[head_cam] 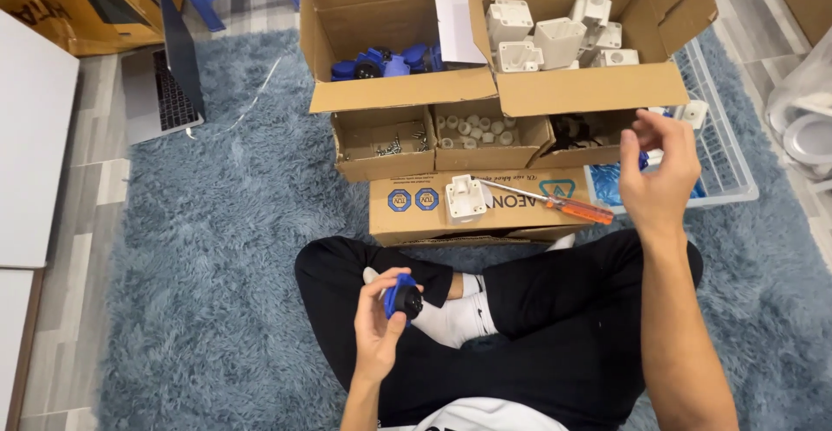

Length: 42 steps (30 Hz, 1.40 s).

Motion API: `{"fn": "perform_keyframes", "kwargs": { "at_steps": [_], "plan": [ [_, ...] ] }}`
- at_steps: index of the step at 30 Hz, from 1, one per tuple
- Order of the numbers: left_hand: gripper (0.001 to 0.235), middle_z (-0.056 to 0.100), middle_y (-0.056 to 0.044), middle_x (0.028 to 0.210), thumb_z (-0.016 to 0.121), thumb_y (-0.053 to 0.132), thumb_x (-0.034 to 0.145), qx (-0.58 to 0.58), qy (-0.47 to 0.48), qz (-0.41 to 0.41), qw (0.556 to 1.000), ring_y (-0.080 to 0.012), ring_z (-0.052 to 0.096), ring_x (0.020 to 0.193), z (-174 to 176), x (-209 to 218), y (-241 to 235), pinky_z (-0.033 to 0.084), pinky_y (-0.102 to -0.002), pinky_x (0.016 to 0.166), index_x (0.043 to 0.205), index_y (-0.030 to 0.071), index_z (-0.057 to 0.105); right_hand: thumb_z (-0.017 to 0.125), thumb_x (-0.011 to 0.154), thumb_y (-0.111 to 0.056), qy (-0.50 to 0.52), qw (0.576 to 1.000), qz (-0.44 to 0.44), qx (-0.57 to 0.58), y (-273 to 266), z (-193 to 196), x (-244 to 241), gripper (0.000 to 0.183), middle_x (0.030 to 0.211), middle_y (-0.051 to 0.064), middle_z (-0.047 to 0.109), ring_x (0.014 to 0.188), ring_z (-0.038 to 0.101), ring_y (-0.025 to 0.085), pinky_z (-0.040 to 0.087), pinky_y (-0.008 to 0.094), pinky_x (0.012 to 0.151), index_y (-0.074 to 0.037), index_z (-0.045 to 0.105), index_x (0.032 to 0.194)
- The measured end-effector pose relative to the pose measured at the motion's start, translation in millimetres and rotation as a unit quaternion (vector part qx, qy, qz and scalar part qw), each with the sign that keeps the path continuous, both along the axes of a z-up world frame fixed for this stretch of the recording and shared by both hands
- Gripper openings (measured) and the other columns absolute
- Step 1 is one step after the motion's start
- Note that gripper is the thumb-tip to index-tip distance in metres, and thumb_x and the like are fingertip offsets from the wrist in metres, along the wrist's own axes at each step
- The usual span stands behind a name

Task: Assembling an electrical switch by hand using a screwdriver to secure components.

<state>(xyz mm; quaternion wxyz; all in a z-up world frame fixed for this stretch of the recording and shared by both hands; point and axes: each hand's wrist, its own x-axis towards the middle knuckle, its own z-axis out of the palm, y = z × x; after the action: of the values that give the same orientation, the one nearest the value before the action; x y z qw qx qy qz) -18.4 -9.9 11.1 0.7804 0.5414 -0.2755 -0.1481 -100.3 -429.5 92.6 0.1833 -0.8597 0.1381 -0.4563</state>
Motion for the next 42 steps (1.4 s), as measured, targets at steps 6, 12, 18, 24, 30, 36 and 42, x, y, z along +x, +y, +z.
{"fn": "perform_keyframes", "kwargs": {
  "at_steps": [6, 12, 18, 24, 30, 36, 42],
  "plan": [
    [0.048, 0.061, -0.030, 0.144, 0.058, 0.041, 0.113, -0.049, 0.114, -0.024, 0.992, -0.0424, 0.080, 0.103, -12.0, -7.6, 1.5, 0.065, -0.050, 0.096, 0.139, 0.001, 0.053, 0.074, 0.107, 0.002, 0.080, 0.993, 0.073, -0.055, 40.4, -44.6, -17.1, 0.015, 0.120, 0.018, 0.074, 0.112, 0.067, 0.037, 0.052, 0.045, 0.107, 0.003, 0.074, 0.122],
    [0.042, 0.064, -0.033, 0.143, 0.051, 0.039, 0.114, -0.068, 0.204, -0.068, 0.974, -0.0397, 0.077, 0.099, 0.3, -9.1, -11.7, 0.065, -0.050, 0.090, 0.138, 0.004, 0.056, 0.080, 0.103, -0.027, 0.210, 0.964, 0.081, -0.139, 54.9, -89.9, 2.2, 0.028, 0.122, 0.006, 0.075, 0.112, 0.068, 0.030, 0.053, 0.045, 0.092, -0.007, 0.076, 0.123],
    [0.042, 0.067, -0.030, 0.137, 0.046, 0.040, 0.116, -0.046, 0.219, -0.112, 0.968, -0.0316, 0.073, 0.087, 5.3, -9.9, -21.3, 0.058, -0.044, 0.091, 0.136, 0.005, 0.058, 0.069, 0.103, 0.004, 0.233, 0.961, 0.086, -0.119, 40.9, -105.0, -3.2, 0.039, 0.113, 0.011, 0.066, 0.105, 0.065, 0.033, 0.055, 0.046, 0.090, -0.013, 0.076, 0.137],
    [0.039, 0.072, -0.028, 0.122, 0.046, 0.041, 0.115, -0.021, 0.253, -0.118, 0.960, -0.0296, 0.071, 0.077, 1.8, -5.8, -31.1, 0.058, -0.041, 0.088, 0.124, 0.007, 0.062, 0.064, 0.111, 0.006, 0.216, 0.973, 0.067, 0.047, 60.2, -58.3, -56.3, 0.050, 0.100, 0.006, 0.061, 0.086, 0.058, 0.022, 0.052, 0.036, 0.077, -0.019, 0.070, 0.153],
    [0.035, 0.073, -0.031, 0.108, 0.045, 0.035, 0.118, -0.042, 0.218, -0.129, 0.967, -0.0278, 0.065, 0.064, 4.0, -0.5, -58.1, 0.059, -0.040, 0.078, 0.115, 0.004, 0.060, 0.056, 0.107, 0.003, 0.172, 0.940, 0.177, 0.236, 108.5, -56.9, -90.0, 0.042, 0.110, 0.007, 0.076, 0.068, 0.065, 0.011, 0.056, 0.026, 0.074, -0.005, 0.068, 0.146],
    [0.034, 0.076, -0.025, 0.103, 0.045, 0.032, 0.118, 0.018, 0.132, -0.082, 0.988, -0.0216, 0.062, 0.056, 15.5, 6.9, -78.6, 0.056, -0.034, 0.060, 0.109, 0.004, 0.060, 0.063, 0.104, 0.000, 0.234, 0.916, 0.265, 0.191, 154.3, -74.1, -94.7, 0.055, 0.088, 0.002, 0.060, 0.070, 0.056, 0.015, 0.052, 0.028, 0.072, -0.014, 0.060, 0.157],
    [0.039, 0.077, -0.022, 0.100, 0.045, 0.037, 0.118, 0.045, 0.128, -0.041, 0.990, -0.0180, 0.063, 0.056, 12.4, 6.7, -82.9, 0.057, -0.029, 0.055, 0.106, 0.004, 0.060, 0.065, 0.107, -0.006, 0.270, 0.926, 0.260, 0.052, 155.8, -73.1, -86.2, 0.051, 0.087, 0.001, 0.051, 0.061, 0.051, 0.021, 0.053, 0.035, 0.061, -0.017, 0.062, 0.157]
  ]
}}
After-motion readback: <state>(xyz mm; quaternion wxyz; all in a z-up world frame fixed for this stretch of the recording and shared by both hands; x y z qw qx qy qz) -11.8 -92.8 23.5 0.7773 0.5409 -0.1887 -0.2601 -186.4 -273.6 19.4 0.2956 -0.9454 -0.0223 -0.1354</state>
